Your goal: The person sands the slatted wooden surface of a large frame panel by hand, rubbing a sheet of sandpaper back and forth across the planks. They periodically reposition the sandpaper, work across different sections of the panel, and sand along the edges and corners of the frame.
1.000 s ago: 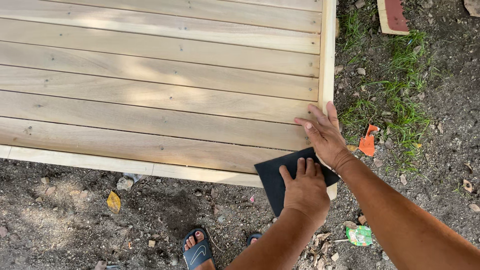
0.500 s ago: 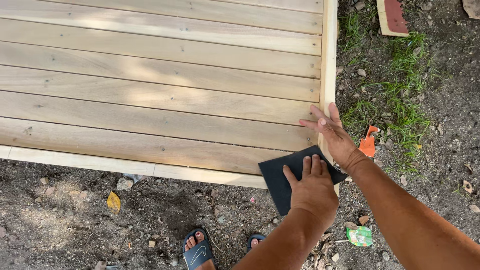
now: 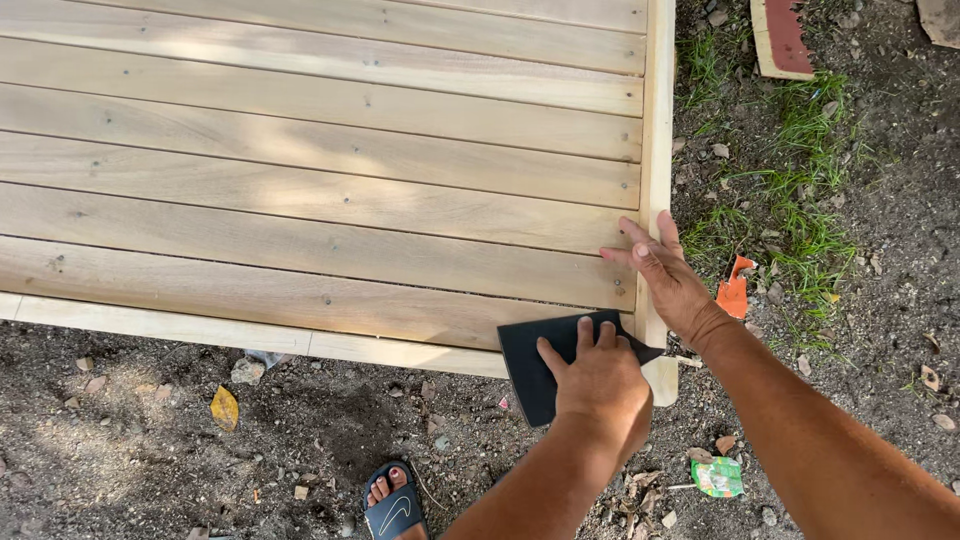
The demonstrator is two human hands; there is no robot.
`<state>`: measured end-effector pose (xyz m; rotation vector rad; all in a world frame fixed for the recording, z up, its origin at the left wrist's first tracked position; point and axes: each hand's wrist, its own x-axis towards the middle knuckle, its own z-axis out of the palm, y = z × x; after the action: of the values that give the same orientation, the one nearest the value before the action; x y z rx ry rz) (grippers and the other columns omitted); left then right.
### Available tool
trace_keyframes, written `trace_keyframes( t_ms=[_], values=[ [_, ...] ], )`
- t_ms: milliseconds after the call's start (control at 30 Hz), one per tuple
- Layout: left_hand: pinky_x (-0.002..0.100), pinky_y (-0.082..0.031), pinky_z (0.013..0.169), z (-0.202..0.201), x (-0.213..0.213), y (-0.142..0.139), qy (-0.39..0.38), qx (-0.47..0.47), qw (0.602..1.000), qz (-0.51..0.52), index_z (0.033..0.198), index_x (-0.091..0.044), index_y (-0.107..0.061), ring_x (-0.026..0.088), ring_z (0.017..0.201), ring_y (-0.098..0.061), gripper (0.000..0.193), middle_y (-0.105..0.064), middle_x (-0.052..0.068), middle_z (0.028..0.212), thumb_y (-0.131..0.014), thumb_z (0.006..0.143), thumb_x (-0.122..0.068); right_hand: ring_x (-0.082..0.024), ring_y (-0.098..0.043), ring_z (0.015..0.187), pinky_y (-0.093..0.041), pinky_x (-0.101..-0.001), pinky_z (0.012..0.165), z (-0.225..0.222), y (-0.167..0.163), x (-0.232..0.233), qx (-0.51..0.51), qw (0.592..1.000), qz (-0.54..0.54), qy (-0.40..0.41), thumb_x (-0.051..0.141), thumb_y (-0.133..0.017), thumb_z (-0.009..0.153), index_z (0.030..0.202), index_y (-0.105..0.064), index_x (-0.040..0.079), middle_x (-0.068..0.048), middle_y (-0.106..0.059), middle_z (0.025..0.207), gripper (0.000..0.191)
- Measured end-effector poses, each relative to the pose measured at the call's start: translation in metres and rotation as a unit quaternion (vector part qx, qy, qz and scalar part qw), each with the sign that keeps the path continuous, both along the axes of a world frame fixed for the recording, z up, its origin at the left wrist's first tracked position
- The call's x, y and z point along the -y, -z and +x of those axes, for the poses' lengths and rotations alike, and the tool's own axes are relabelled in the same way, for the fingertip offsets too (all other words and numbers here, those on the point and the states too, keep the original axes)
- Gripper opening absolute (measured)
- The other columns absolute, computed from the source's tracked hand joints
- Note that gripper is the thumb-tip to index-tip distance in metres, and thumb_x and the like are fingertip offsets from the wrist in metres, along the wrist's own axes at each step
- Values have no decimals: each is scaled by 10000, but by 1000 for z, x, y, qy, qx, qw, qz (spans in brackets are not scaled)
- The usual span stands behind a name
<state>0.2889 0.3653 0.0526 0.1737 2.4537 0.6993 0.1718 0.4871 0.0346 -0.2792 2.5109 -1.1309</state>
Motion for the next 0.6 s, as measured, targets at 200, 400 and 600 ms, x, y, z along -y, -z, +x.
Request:
trace_keyframes(
  t_ms=[200,400,600],
  values=[
    [853,-81,1110,13,-12,10,75,-67,995,-22,1519,29,-389,355,1519,-234,659,-328,153,1610,-552,908,-157,-286,72,1608,-46,-464,1266,2,0,5,-2,999,34,8,703,-209,976,1312,-701,230,21,-253,1719,761],
    [868,-117,1155,-11,29,-12,110,56,992,-12,1308,-67,-655,305,1556,-317,384,-531,95,1508,-512,953,-100,-293,63,1611,-23,-462,1292,-3,-1,7,-25,998,57,-6,702,-219,980,1308,-715,233,33,-262,1718,757],
    [895,-99,1093,-11,1,10,11,21,1000,-13,1377,-20,-586,344,1535,-291,462,-453,136,1540,-583,931,-142,-303,66,1616,-38,-456,1277,0,4,3,-26,999,44,-7,697,-251,991,1317,-706,197,8,-251,1720,751]
  ],
)
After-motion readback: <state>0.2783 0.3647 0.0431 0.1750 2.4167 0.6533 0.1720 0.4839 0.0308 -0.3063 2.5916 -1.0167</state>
